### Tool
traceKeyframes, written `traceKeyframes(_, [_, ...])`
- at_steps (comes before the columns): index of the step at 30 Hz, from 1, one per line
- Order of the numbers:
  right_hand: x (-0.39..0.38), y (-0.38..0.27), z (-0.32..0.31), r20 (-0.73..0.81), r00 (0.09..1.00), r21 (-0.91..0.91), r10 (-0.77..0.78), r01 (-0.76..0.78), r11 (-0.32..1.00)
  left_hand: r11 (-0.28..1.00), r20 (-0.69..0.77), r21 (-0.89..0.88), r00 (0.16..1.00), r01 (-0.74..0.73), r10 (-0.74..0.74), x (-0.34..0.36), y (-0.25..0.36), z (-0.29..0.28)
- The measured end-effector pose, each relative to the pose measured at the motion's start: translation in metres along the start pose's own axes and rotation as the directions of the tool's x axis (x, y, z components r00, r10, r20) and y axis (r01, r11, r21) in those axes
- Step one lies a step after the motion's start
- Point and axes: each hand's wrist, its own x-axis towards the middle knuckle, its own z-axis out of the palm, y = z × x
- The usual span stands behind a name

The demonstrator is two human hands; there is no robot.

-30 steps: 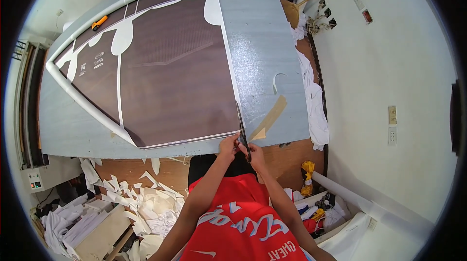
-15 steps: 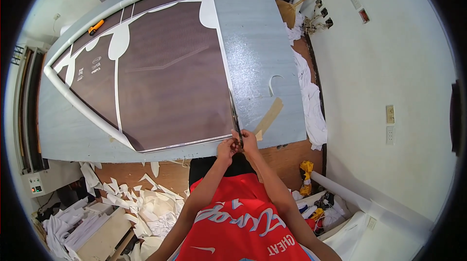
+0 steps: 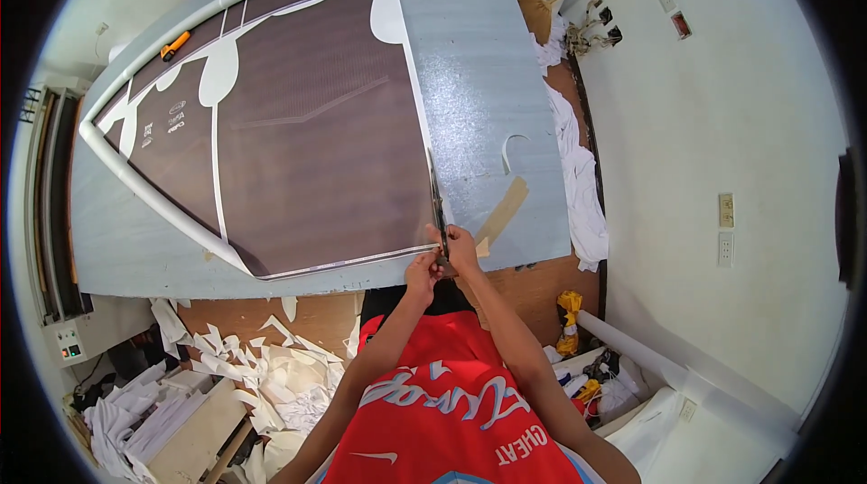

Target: Cutting out clothing patterns from a large sheet of printed fabric on a work table using scissors.

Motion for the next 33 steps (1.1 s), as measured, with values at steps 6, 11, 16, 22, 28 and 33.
traceKeyframes(6, [-0.015, -0.036, -0.004, 0.008, 0.998, -0.083, 0.065, -0.064, 0.994, 0.998, -0.079, -0.043, 0.996, 0.037, -0.041, -0.004, -0.001, 0.004])
traceKeyframes(11, [-0.013, -0.054, -0.012, -0.025, 1.000, -0.069, 0.005, -0.006, 0.998, 0.999, -0.104, -0.025, 0.994, 0.031, -0.033, -0.005, -0.002, 0.009])
traceKeyframes(16, [0.002, -0.065, -0.009, -0.014, 1.000, -0.126, 0.015, -0.017, 0.992, 0.998, -0.077, -0.049, 0.996, 0.040, -0.043, -0.002, -0.003, 0.005])
traceKeyframes(22, [0.020, -0.073, -0.001, -0.023, 0.999, -0.120, -0.023, 0.020, 0.993, 0.999, -0.118, -0.037, 0.992, 0.041, -0.045, 0.000, -0.013, 0.001])
traceKeyframes(28, [0.043, -0.086, 0.004, -0.033, 0.999, -0.155, -0.026, 0.021, 0.988, 0.998, -0.130, -0.038, 0.990, 0.043, -0.047, 0.000, -0.016, -0.002])
traceKeyframes(33, [0.061, -0.093, 0.007, -0.031, 0.999, -0.135, -0.025, 0.020, 0.991, 0.998, -0.118, -0.032, 0.992, 0.049, -0.053, 0.003, -0.014, -0.004])
